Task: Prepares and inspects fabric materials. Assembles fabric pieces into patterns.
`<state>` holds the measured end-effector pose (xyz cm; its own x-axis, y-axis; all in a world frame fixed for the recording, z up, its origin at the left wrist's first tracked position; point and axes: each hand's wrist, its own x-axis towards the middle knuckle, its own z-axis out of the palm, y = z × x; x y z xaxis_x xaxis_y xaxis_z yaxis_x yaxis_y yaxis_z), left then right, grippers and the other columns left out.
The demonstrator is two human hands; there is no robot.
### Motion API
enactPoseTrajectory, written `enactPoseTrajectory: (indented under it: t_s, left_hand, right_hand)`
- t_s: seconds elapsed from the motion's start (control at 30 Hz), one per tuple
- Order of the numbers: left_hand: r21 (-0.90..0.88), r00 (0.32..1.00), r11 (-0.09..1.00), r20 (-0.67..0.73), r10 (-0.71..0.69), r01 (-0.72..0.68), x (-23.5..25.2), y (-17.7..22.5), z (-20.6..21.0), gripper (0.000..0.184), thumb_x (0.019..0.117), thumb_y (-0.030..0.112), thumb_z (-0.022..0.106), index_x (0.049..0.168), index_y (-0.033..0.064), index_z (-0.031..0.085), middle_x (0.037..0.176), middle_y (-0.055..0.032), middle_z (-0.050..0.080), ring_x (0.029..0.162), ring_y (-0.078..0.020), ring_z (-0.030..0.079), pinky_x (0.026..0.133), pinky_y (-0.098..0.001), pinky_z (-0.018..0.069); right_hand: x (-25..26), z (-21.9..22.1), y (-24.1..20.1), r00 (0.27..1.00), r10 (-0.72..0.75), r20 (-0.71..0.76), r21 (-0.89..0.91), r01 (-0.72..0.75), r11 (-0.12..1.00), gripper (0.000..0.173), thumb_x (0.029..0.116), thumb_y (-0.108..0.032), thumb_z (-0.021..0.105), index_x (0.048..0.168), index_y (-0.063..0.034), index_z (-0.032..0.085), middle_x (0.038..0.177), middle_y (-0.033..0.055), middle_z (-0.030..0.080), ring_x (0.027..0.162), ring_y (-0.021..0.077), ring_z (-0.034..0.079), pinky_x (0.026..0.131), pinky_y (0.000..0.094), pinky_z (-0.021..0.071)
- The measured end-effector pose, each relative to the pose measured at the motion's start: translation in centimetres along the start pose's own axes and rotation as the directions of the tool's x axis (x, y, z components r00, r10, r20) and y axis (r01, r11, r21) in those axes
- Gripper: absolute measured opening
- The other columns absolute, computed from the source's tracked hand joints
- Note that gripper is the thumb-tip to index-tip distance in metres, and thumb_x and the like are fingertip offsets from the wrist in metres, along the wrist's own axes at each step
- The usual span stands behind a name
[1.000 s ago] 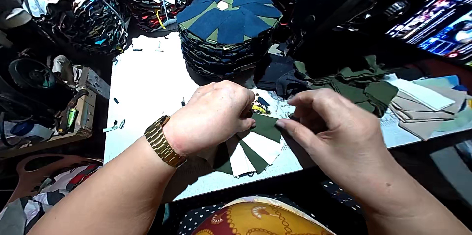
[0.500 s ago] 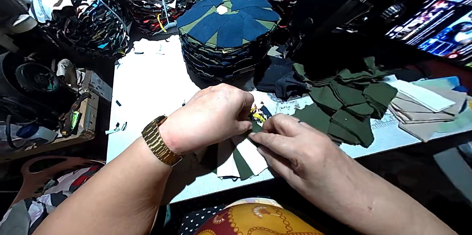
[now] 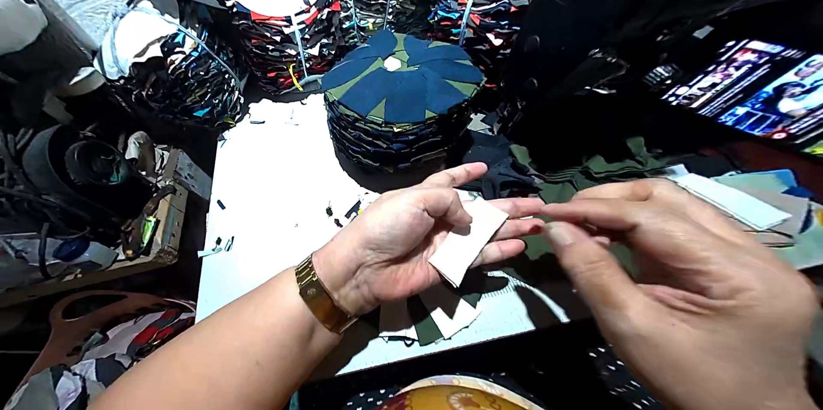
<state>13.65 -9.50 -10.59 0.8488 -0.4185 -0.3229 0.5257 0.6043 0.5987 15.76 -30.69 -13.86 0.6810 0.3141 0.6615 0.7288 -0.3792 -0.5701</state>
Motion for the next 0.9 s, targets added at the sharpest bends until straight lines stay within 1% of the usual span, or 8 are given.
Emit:
enactPoseTrajectory:
  t_s: [0.07, 0.13, 0.3, 0.43, 0.57, 0.7, 0.8, 0.9]
  left_hand:
    - [0.075, 0.999, 0.997, -0.05, -0.004, 0.008, 0.0, -0.3, 0.3, 0.066, 0.0965, -0.001, 0.041, 0.158, 0.0193, 0.034, 0.125, -0.0158, 0.062, 0.091, -0.0177, 0.069, 0.08, -0.0306, 0.059]
    - [0.126, 0.998, 0.992, -0.062, -0.008, 0.016, 0.1, -0.5, 0.4, 0.065, 0.0967, 0.0, 0.042, 0.158, 0.0202, 0.035, 0.119, -0.013, 0.062, 0.084, -0.0142, 0.067, 0.074, -0.0279, 0.0585]
    - [0.118, 0.995, 0.993, -0.102, -0.01, 0.022, 0.2, -0.5, -0.1, 0.062, 0.0985, 0.001, 0.043, 0.157, 0.0209, 0.038, 0.116, -0.0124, 0.066, 0.081, -0.0125, 0.068, 0.07, -0.0256, 0.0573]
    - [0.126, 0.99, 0.991, -0.138, -0.023, 0.04, 0.1, -0.6, 0.1, 0.059, 0.0989, 0.003, 0.043, 0.155, 0.0204, 0.041, 0.115, -0.0114, 0.067, 0.082, -0.0122, 0.067, 0.069, -0.0252, 0.0562]
    - [0.12, 0.992, 0.992, -0.121, -0.033, 0.048, 0.0, -0.7, 0.1, 0.058, 0.0994, 0.004, 0.041, 0.155, 0.0196, 0.04, 0.122, -0.0125, 0.067, 0.09, -0.0135, 0.069, 0.075, -0.0266, 0.0566]
    - [0.163, 0.989, 0.986, -0.146, -0.021, 0.045, -0.1, -0.8, 0.1, 0.055, 0.0991, 0.005, 0.043, 0.153, 0.0171, 0.044, 0.111, -0.0094, 0.065, 0.076, -0.0089, 0.063, 0.064, -0.0216, 0.053]
    - [0.157, 0.989, 0.986, -0.147, -0.029, 0.052, 0.0, -0.8, 0.1, 0.056, 0.0983, 0.003, 0.043, 0.153, 0.0165, 0.044, 0.112, -0.0102, 0.065, 0.076, -0.0094, 0.063, 0.063, -0.0218, 0.0523]
    - [0.15, 0.99, 0.987, -0.135, -0.033, 0.053, -0.1, -0.8, 0.1, 0.055, 0.0992, 0.003, 0.042, 0.152, 0.0166, 0.043, 0.11, -0.0099, 0.066, 0.076, -0.0091, 0.064, 0.065, -0.0218, 0.0534]
  right_hand:
    - [0.1, 0.6, -0.3, 0.996, -0.066, 0.063, -0.066, 0.07, 0.995, 0.026, 0.0953, -0.023, 0.066, 0.116, -0.009, 0.074, 0.111, 0.0043, 0.061, 0.1, 0.0088, 0.059, 0.083, 0.0243, 0.0521]
    - [0.1, 1.0, -0.3, 0.988, -0.116, 0.098, -0.073, 0.123, 0.99, 0.027, 0.0943, -0.021, 0.064, 0.116, -0.0109, 0.076, 0.113, 0.005, 0.061, 0.105, 0.0135, 0.055, 0.088, 0.0309, 0.0465]
    - [-0.4, 0.9, -0.3, 0.97, -0.213, 0.12, 0.037, 0.21, 0.977, 0.015, 0.0936, -0.019, 0.066, 0.105, -0.0147, 0.075, 0.111, -0.0002, 0.062, 0.106, 0.0101, 0.056, 0.088, 0.0266, 0.0475]
    - [-0.7, 1.7, -0.2, 0.93, -0.317, 0.184, 0.144, 0.293, 0.945, 0.015, 0.0964, -0.017, 0.067, 0.107, -0.0105, 0.076, 0.109, 0.0021, 0.065, 0.116, 0.0154, 0.059, 0.099, 0.0307, 0.0513]
    - [-0.7, 2.4, 0.0, 0.907, -0.369, 0.203, 0.158, 0.342, 0.926, 0.015, 0.0974, -0.01, 0.064, 0.106, -0.0071, 0.077, 0.106, 0.0046, 0.067, 0.108, 0.0157, 0.062, 0.094, 0.0298, 0.0526]
    - [-0.6, 2.3, 0.1, 0.899, -0.374, 0.226, 0.13, 0.353, 0.927, 0.015, 0.0982, -0.013, 0.063, 0.104, -0.0062, 0.075, 0.106, 0.0055, 0.068, 0.109, 0.0165, 0.062, 0.095, 0.0309, 0.0526]
    - [-0.6, 2.3, 0.1, 0.883, -0.39, 0.261, 0.118, 0.371, 0.921, 0.018, 0.0978, -0.017, 0.064, 0.106, -0.0053, 0.075, 0.107, 0.0066, 0.068, 0.109, 0.0173, 0.062, 0.092, 0.0307, 0.0533]
    - [-0.6, 2.3, 0.2, 0.881, -0.401, 0.251, 0.126, 0.381, 0.916, 0.016, 0.0962, -0.012, 0.064, 0.106, -0.0069, 0.075, 0.105, 0.006, 0.067, 0.108, 0.0174, 0.061, 0.091, 0.0307, 0.0529]
